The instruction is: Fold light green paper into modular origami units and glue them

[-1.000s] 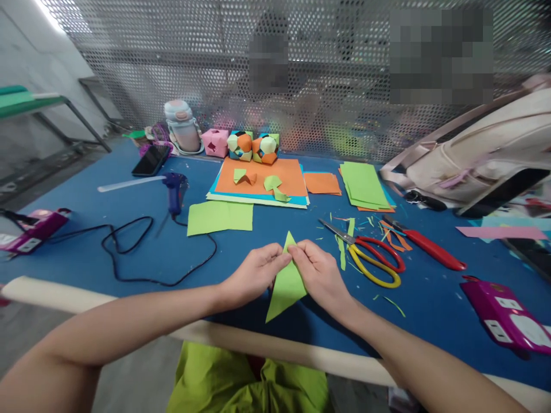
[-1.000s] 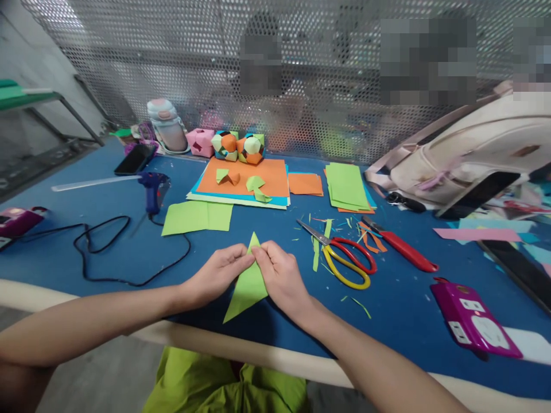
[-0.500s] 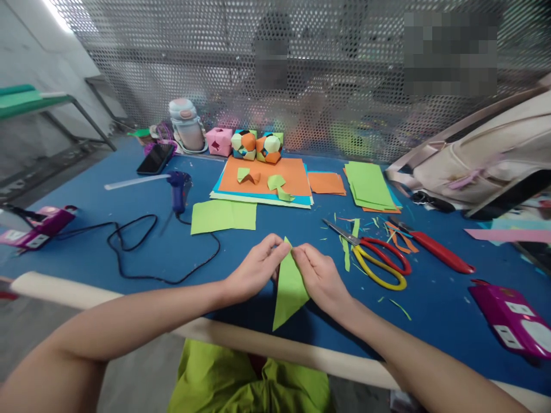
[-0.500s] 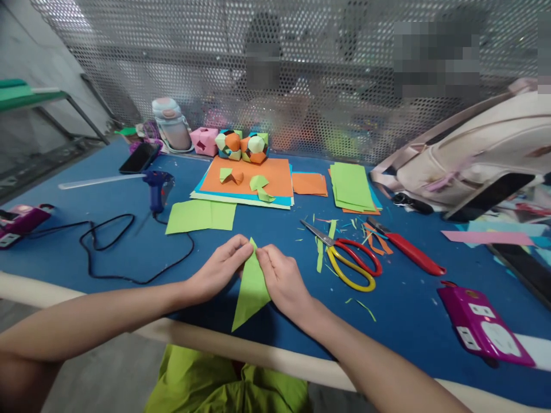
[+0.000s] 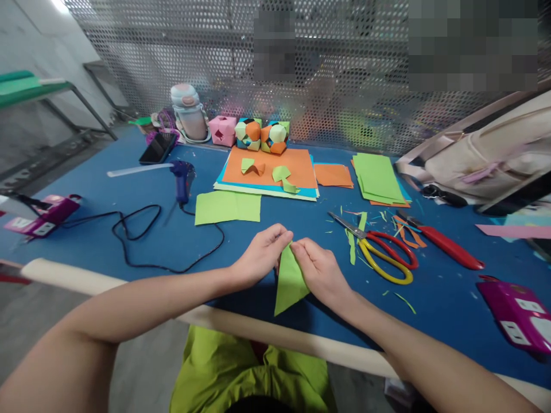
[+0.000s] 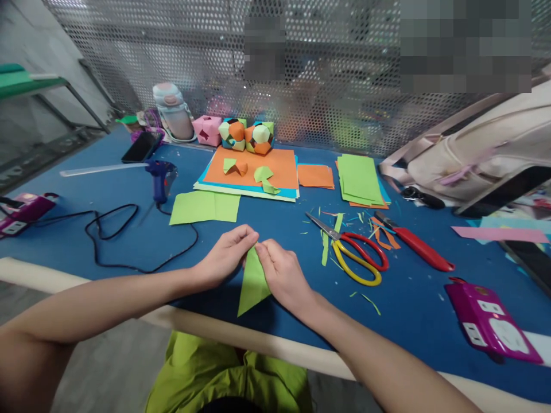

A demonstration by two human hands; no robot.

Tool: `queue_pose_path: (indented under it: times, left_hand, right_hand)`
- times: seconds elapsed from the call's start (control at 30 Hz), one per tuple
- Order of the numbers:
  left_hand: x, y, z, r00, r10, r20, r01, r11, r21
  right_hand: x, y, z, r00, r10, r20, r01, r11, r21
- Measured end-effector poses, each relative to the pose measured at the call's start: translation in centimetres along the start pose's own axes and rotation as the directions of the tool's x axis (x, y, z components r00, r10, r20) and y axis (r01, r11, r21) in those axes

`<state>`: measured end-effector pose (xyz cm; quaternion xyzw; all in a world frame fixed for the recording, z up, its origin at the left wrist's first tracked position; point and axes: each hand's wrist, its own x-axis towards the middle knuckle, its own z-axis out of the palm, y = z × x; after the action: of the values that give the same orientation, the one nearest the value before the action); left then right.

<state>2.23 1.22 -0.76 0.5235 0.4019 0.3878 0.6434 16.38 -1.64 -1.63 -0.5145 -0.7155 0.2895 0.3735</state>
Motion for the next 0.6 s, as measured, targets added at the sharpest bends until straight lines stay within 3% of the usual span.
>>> queue_pose_path:
  times: [0.13,0.23,0.3,0.4,0.6]
  left_hand:
    - [0.7,-0.2,-1.0,0.993,-0.118,-0.023,0.112,0.978,-0.175]
    - [0.9,-0.1,-1.4,0.986,-0.164,-0.032,0.151,0.959,-0.241]
    - [0.6,0.0,-1.0,0.976,-0.205,0.074,0.215,0.958,-0.187]
    - [-0.3,-0.1,0.1,0.975,-0.184,0.125,0.181,0.983,0.034]
    - [-1.6,0.1,0.7,0.847,-0.342,0.406,0.339,0.937,0.084]
  right_hand:
    - [0.2,-0.1,0.0,1.000,0.025,0.008,-0.025,1.000,0.008]
    - [0.4,0.0,-0.2,0.997,0.062,-0.050,-0.061,0.998,0.016]
    - [0.6,0.1,-0.2,0.991,0.088,-0.105,-0.085,0.996,0.033]
    - [0.8,0.4,-0.4,0.983,0.090,-0.161,-0.085,0.996,0.040]
    - [1.5,1.2,-1.9,0.948,0.114,-0.297,-0.115,0.993,0.015]
